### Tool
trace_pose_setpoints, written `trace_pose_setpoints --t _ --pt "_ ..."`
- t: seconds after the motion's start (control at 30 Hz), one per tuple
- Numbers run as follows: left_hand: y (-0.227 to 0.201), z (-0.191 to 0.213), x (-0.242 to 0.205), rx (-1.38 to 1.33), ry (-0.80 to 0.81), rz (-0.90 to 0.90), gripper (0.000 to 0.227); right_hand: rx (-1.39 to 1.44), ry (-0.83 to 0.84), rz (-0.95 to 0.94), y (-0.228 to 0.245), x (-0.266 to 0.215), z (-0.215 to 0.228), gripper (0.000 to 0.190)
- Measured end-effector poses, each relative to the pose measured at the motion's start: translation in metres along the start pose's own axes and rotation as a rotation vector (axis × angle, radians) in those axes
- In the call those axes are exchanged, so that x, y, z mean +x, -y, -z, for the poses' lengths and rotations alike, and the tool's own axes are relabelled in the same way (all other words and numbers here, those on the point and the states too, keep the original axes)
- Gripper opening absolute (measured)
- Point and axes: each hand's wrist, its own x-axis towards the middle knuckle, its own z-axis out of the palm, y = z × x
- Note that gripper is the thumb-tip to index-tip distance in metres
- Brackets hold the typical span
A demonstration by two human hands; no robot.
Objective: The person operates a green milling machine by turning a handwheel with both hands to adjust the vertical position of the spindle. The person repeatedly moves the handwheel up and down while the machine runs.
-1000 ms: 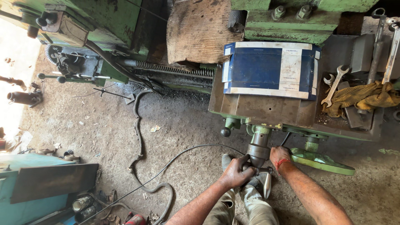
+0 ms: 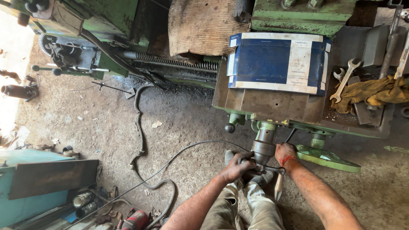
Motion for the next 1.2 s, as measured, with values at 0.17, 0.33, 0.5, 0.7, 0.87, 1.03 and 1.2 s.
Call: trace_pose_setpoints --t 0.17,0.33,0.5,0.7,0.87,1.03,1.2 --pt "0.001 0.002 0.002 -0.254 0.134 0.059 0.079 -0.004 -0.010 0.004 -0.001 0.001 -0.002 0.023" --pt "-0.002 0.002 0.002 -0.392 0.236 0.041 0.074 -0.100 0.043 0.039 0.000 0.001 -0.001 0.020" --pt "-0.001 0.001 0.004 -0.471 0.260 0.061 0.066 0.030 -0.077 -0.003 -0.001 -0.002 -0.001 0.018" --pt "0.000 0.000 0.003 -0.549 0.283 0.064 0.064 0.049 -0.122 0.024 -0.001 -0.005 0.001 0.020" --pt "-0.001 -0.003 0.004 -0.637 0.292 0.070 0.064 0.049 -0.066 -0.016 0.000 -0.004 0.004 0.023" --pt "0.004 -0.004 0.007 -0.720 0.315 0.050 0.062 0.063 -0.059 -0.008 -0.001 -0.004 0.005 0.023" --pt "0.016 -0.008 0.009 -0.825 0.358 -0.010 0.061 -0.048 0.003 0.009 0.002 -0.002 0.006 0.021"
